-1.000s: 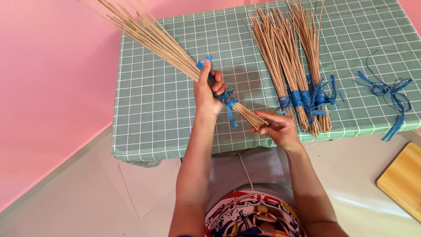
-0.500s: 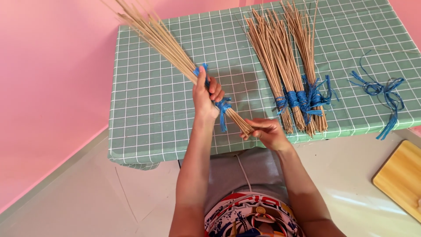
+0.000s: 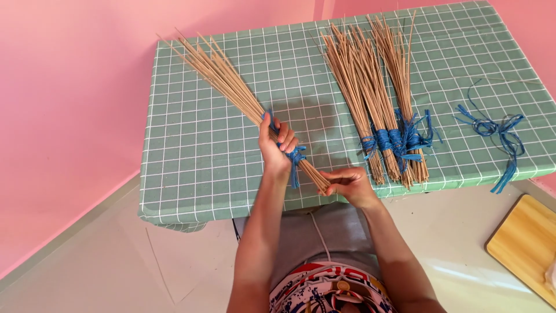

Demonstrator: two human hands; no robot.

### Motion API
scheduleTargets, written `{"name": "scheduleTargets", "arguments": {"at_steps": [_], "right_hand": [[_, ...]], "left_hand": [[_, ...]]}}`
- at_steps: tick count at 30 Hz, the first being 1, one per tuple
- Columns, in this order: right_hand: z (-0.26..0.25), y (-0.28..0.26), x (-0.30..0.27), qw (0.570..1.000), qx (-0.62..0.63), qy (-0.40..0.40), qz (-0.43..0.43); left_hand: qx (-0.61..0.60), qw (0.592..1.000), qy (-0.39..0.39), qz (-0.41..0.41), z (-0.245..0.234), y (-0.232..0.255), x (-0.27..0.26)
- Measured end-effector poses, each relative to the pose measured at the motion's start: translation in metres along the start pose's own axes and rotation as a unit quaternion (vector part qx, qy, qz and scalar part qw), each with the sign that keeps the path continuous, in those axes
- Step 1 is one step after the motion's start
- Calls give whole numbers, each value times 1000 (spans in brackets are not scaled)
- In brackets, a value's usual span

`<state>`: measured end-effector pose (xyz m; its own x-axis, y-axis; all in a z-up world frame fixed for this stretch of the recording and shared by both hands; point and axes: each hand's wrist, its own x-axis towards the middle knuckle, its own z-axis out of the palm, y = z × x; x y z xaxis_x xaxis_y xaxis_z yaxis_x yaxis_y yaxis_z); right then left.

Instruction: Gathering loose bamboo sticks into uniform bundles and securing them with blue plastic ties on a table.

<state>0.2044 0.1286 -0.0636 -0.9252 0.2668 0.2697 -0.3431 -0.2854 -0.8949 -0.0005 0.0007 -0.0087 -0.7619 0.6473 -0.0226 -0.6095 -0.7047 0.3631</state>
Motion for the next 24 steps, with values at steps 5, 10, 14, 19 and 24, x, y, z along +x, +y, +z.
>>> {"name": "scheduleTargets", "arguments": {"at_steps": [5, 10, 14, 19, 24], "right_hand": [[-8, 15, -6, 999, -24, -14, 33], [12, -22, -1, 996, -35, -48, 65], [22, -28, -5, 990, -99, -26, 93], [34, -39, -12, 987, -153, -35, 39], [35, -58, -15, 964, -262, -51, 10]], "left_hand": [[-64, 990, -104, -68, -13, -12, 3], [-51, 993, -84, -71, -13, -21, -2], [-34, 994, -67, -76, -5, -23, -5], [-7, 996, -34, -82, 4, -19, -6], [12, 995, -9, -97, 4, -33, -7]]}}
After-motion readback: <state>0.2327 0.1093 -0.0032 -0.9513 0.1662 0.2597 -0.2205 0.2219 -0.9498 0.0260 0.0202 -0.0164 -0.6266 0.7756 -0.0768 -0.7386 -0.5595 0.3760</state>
